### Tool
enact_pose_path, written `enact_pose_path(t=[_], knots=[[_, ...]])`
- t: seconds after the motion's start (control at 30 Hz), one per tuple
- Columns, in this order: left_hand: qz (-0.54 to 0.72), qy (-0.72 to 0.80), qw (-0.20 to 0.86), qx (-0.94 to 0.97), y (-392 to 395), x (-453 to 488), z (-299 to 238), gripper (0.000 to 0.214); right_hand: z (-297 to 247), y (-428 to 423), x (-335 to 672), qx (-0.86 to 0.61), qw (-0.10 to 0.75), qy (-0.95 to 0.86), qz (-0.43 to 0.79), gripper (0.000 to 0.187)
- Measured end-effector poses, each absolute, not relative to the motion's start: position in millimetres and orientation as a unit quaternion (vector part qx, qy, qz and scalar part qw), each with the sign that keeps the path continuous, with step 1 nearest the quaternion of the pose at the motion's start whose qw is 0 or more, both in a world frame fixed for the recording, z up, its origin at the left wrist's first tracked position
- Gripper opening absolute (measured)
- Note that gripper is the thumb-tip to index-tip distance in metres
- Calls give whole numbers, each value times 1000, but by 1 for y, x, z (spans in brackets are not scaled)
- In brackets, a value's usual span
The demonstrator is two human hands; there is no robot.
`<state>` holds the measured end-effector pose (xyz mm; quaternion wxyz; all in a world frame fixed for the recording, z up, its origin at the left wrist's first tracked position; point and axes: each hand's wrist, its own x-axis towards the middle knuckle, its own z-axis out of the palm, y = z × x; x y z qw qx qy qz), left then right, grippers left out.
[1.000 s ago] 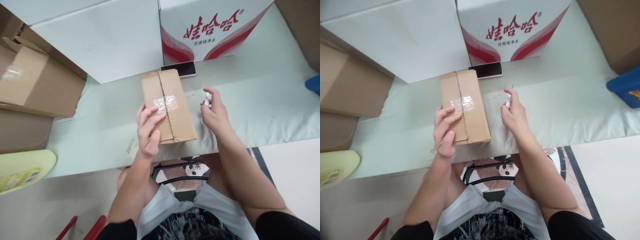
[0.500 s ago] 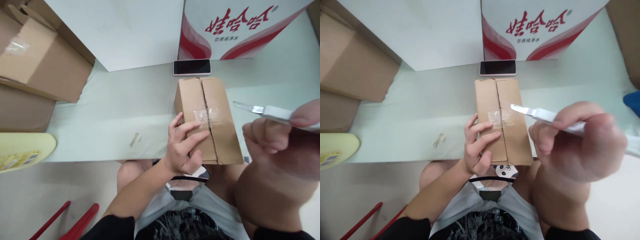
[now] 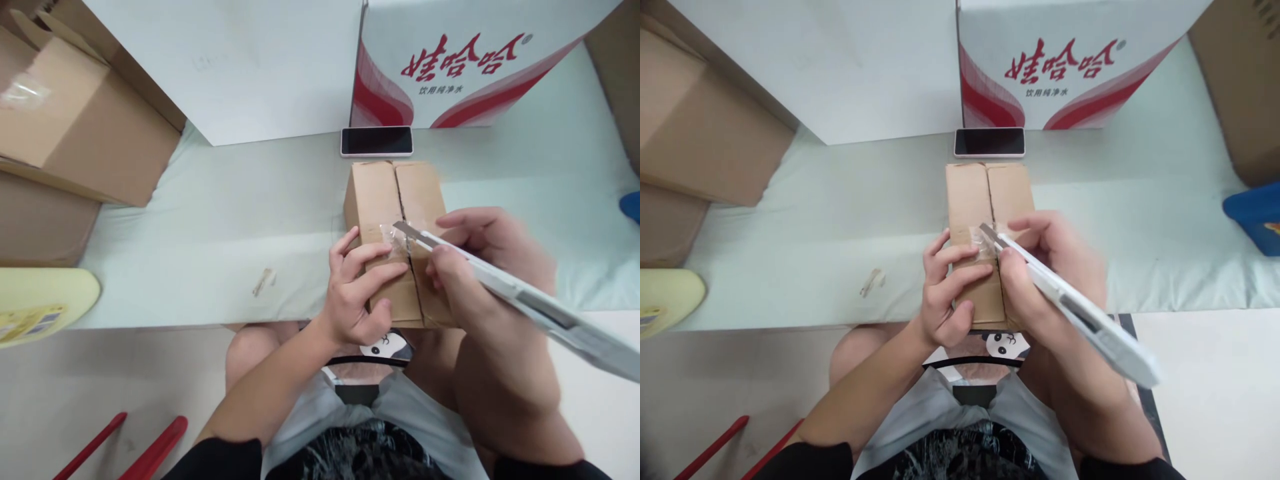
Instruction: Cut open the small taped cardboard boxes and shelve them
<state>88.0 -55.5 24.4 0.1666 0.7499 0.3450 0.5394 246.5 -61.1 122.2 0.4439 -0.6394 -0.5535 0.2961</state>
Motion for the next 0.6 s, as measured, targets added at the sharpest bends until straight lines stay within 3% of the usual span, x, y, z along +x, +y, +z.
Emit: enact_pose_path(t=[0.2, 0.43, 0.6], knots=[[523, 340, 176, 761, -55, 85, 25, 47, 131, -61, 253, -663, 335, -610, 275, 18], [528, 348, 168, 756, -55, 86, 27, 44, 122, -53, 257, -649, 328, -659, 192, 17], [528, 346, 158, 760, -54, 86, 26, 42, 121, -53, 253, -643, 331, -660, 201, 14]])
